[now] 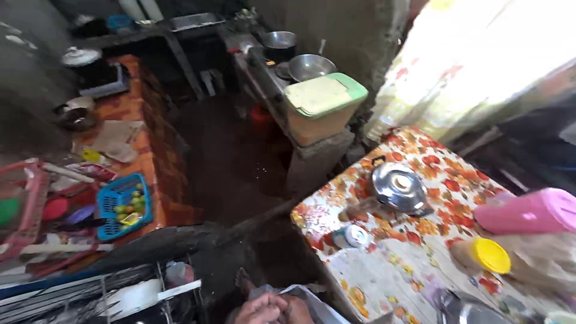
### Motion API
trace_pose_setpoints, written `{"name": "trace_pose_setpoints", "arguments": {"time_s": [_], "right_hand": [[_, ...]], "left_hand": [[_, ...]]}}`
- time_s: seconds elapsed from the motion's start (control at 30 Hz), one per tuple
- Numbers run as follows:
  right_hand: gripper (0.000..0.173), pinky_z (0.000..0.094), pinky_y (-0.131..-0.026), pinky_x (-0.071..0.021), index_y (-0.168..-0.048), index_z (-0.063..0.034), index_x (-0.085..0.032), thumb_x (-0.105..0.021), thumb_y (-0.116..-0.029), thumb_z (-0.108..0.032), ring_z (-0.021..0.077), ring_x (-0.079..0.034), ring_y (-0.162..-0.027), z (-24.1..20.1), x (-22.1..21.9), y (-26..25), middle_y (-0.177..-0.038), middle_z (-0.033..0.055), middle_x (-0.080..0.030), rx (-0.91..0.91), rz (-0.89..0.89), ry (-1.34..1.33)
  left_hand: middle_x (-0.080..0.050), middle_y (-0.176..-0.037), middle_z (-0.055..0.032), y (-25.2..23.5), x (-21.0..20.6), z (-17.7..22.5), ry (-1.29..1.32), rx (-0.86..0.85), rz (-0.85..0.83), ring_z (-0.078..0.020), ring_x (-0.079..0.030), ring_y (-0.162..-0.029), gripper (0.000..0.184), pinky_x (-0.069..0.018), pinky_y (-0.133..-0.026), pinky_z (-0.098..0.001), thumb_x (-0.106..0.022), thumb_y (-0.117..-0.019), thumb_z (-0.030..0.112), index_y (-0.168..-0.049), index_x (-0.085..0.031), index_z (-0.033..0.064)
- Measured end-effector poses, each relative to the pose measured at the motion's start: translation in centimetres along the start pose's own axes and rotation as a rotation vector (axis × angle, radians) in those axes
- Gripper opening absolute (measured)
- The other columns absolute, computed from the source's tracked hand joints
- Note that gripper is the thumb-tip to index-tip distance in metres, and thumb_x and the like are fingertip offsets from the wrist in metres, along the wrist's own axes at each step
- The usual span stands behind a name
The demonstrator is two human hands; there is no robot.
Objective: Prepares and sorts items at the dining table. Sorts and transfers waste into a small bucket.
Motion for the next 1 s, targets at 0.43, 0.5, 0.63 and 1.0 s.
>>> {"name": "trace_pose_setpoints", "arguments": {"time_s": [0.43,0.5,0.63,1.0], "right_hand": [[0.042,0.0599,-0.093,-0.0512,-0.099,0.0076,-0.073,-0.064,-0.0948,-0.034,0.0407,-0.068,-0.100,-16.1,7.4,-21.1,-0.100,0.0264,-0.071,-0.161,-0.040,-0.176],[0.034,0.0595,-0.095,-0.0521,-0.104,0.0042,-0.074,-0.067,-0.0946,-0.027,0.0392,-0.070,-0.101,-18.7,10.1,-24.9,-0.102,0.0239,-0.073,-0.090,-0.008,-0.113],[0.032,0.0552,-0.097,-0.0549,-0.118,-0.0034,-0.074,-0.062,-0.1005,-0.027,0.0308,-0.072,-0.104,-23.0,15.3,-32.4,-0.108,0.0169,-0.075,0.122,0.044,-0.084],[0.035,0.0529,-0.108,-0.0494,-0.131,-0.0100,-0.068,-0.056,-0.1037,-0.028,0.0295,-0.066,-0.122,-26.8,27.5,-55.8,-0.127,0.0143,-0.070,0.126,-0.149,0.109]], "left_hand": [[-0.072,-0.102,-0.0077,-4.0,15.7,17.4,0.198,-0.206,0.057,-0.0147,-0.068,-0.085,0.025,-0.0571,-0.083,-0.0339,-0.047,-0.0990,0.006,-0.113,-0.067,-0.0004],[-0.071,-0.108,-0.0096,-5.6,18.5,20.7,0.189,-0.250,0.083,-0.0155,-0.068,-0.087,0.025,-0.0571,-0.083,-0.0336,-0.047,-0.0992,0.007,-0.114,-0.066,-0.0007],[-0.072,-0.107,-0.0078,-9.3,23.6,28.1,0.120,-0.330,0.120,-0.0149,-0.068,-0.086,0.025,-0.0576,-0.082,-0.0327,-0.049,-0.0991,0.009,-0.114,-0.068,0.0018],[-0.071,-0.107,-0.0042,-22.7,36.5,48.9,-0.031,-0.392,0.268,-0.0095,-0.063,-0.077,0.026,-0.0541,-0.070,-0.0269,-0.049,-0.0992,0.010,-0.117,-0.068,0.0040]]}}
Point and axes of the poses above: each hand's wrist, its own y-axis away from the middle knuckle, its own x-axis out of the back of the hand, z = x × y, the point moved 5 cm from there along -y, towards the middle knuckle
